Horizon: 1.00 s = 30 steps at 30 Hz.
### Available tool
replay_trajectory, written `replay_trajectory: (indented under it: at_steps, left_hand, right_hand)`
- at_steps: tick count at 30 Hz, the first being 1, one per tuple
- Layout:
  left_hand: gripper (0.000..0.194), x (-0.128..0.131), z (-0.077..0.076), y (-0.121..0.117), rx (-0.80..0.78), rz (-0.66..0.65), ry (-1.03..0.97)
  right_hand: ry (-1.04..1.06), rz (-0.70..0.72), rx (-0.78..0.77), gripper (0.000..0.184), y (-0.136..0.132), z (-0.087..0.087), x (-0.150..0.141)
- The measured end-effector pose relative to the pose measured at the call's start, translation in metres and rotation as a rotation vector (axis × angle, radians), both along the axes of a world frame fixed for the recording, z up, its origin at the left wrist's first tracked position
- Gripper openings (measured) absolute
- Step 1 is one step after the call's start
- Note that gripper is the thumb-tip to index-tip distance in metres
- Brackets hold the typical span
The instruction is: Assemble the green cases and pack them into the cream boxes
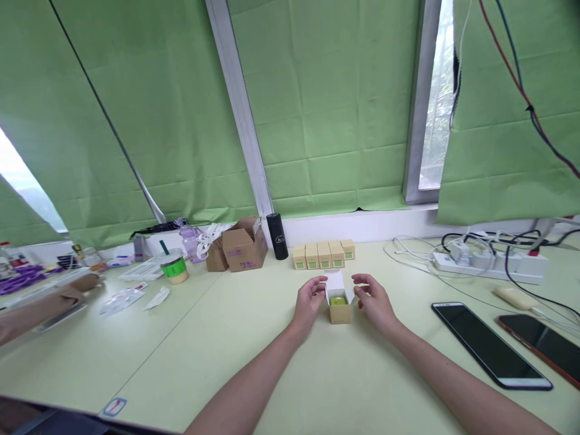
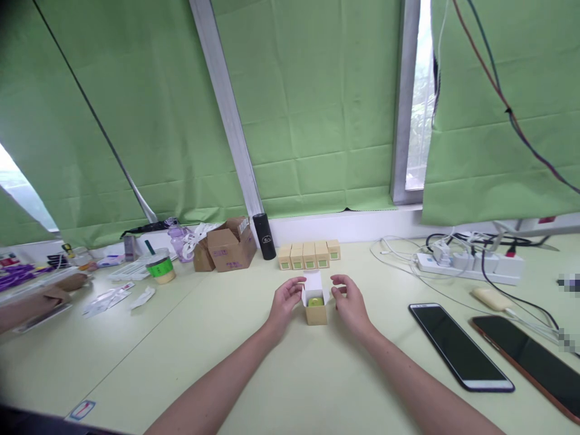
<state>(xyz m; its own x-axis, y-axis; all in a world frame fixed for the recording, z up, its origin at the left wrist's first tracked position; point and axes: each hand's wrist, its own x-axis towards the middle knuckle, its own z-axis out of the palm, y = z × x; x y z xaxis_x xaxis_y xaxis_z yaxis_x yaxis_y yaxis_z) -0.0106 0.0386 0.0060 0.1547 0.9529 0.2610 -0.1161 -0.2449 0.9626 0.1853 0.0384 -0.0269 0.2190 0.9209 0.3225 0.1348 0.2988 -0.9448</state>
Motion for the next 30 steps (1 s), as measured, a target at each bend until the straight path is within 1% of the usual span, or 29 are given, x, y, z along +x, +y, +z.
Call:
replay_trajectory:
  at_steps: [3, 7, 11, 16, 22, 26, 30]
  left_hand:
    - [0.039, 0.001, 0.000, -0.001, 0.010, -0.011, 0.020]
    - [0.041, 0.001, -0.005, 0.001, 0.030, -0.032, 0.047]
    - [0.045, 0.002, -0.010, 0.002, 0.028, -0.067, 0.061]
    - [0.050, 0.003, -0.008, -0.001, 0.006, -0.072, 0.081]
    - [0.047, 0.005, -0.006, -0.002, 0.001, -0.068, 0.101]
    - [0.045, 0.005, -0.006, -0.002, 0.013, -0.074, 0.113]
    - [0.044, 0.006, -0.007, -0.002, 0.010, -0.082, 0.108]
  right_hand:
    - [-0.002, -0.004, 0.006, 0.030, 0.001, -0.001, 0.000]
    - [0.003, -0.003, 0.010, 0.031, 0.002, -0.003, 0.000]
    - [0.020, 0.000, -0.019, 0.032, 0.002, -0.003, -0.001]
    - [0.031, 0.025, -0.056, 0.034, 0.000, -0.001, -0.002]
    - [0.105, 0.068, -0.117, 0.038, -0.003, 0.007, -0.004]
    - [0.176, 0.096, -0.158, 0.043, -0.007, 0.014, -0.005]
    - [0.238, 0.113, -0.180, 0.045, -0.010, 0.018, -0.007]
